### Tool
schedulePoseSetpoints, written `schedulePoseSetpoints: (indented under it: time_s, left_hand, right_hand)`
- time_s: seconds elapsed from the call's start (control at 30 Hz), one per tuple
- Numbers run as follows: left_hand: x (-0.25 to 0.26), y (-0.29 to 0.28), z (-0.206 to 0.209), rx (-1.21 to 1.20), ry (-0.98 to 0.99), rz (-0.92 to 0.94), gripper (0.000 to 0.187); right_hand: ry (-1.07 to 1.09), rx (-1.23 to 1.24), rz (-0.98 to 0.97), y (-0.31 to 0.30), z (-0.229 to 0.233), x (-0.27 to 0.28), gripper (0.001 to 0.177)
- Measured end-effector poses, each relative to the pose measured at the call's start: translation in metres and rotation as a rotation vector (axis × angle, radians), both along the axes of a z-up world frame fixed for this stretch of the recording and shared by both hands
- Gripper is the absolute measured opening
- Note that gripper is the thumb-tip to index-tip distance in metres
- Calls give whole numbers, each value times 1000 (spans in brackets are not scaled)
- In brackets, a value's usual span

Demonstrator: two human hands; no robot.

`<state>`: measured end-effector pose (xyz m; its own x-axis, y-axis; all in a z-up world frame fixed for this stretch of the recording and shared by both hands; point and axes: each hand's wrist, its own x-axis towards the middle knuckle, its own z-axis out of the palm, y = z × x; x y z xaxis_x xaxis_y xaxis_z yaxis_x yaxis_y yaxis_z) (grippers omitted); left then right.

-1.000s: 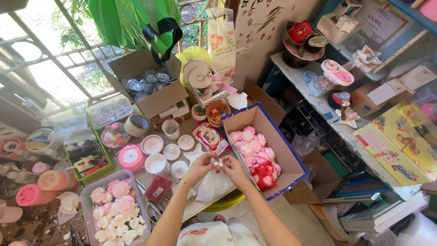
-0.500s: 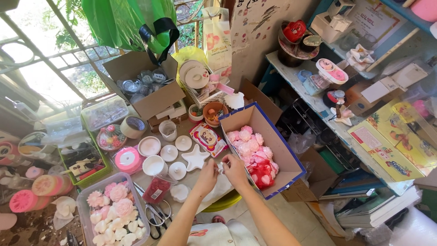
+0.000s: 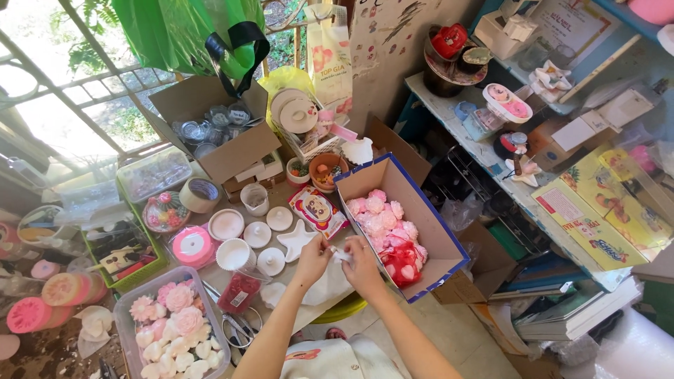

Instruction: The recorder is preparing wicks and wax components for handmade candles in a studio environment.

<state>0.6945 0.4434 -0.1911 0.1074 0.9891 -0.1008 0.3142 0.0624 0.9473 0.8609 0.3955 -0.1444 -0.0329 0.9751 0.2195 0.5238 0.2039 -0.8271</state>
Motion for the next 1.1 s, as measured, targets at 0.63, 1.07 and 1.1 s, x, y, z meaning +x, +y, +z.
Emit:
schedulePoseSetpoints:
  time_s: [0.63, 1.07, 1.1]
  left_hand:
    - [-7, 4, -35, -67, -19, -51, 9]
    - [-1, -29, 132, 150, 247, -253, 5]
    - [9, -40, 164, 109, 242, -340, 7]
  right_hand:
    - [-191, -165, -56, -14, -17, -10, 16]
    - [299, -360, 178, -109, 67, 34, 14]
    - [338, -432, 137, -119, 90, 42, 13]
